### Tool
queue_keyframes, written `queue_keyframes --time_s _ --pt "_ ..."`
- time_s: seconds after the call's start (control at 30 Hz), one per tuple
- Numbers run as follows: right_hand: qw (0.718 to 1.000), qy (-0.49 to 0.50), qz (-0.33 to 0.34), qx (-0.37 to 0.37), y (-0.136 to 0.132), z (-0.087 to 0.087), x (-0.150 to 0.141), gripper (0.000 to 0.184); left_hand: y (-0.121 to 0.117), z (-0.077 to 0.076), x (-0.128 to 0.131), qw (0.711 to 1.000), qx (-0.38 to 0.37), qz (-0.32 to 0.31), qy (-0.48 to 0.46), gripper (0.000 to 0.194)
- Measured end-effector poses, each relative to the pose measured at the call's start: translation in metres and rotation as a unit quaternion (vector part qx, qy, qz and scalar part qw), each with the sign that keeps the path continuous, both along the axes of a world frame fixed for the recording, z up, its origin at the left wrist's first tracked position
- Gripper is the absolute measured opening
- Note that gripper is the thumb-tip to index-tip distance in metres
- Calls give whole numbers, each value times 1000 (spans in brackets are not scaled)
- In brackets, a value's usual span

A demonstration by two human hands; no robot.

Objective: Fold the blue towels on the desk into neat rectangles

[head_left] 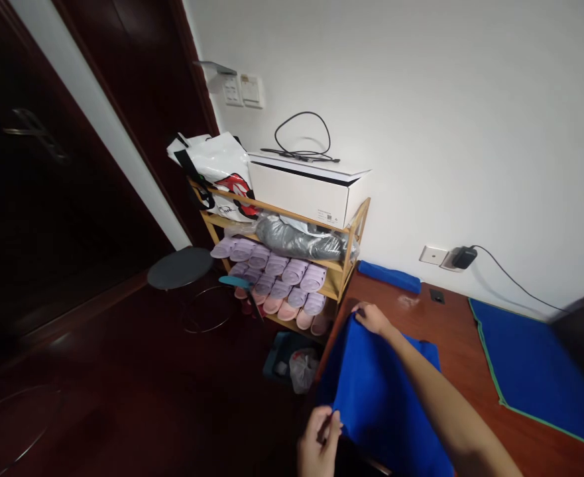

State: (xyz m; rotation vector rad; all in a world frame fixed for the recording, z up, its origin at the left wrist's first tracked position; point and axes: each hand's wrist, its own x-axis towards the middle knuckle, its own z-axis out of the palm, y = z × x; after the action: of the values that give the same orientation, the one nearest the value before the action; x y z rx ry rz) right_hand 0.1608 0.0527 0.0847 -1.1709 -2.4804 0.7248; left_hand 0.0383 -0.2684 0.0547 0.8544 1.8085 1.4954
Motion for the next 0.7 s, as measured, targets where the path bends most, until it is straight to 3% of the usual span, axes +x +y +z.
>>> queue_keyframes --time_s 0.1,0.2,0.4,0.57,0.7 --pt "1000 11 -4 -7 3 11 14 32 6 -6 16 993 -20 -9 -117 59" --pt "1000 5 -5 -9 6 11 17 33 8 -21 3 991 -64 -19 -117 70" --pt "999 -50 -1 -19 10 -14 -9 30 5 -39 -45 982 -124 -1 145 40" --pt "997 -75 15 -4 9 -30 -22 31 3 -47 -48 955 -46 6 293 28" --pt "996 -84 15 18 5 -36 -24 29 3 -63 -48 929 -29 -8 370 27"
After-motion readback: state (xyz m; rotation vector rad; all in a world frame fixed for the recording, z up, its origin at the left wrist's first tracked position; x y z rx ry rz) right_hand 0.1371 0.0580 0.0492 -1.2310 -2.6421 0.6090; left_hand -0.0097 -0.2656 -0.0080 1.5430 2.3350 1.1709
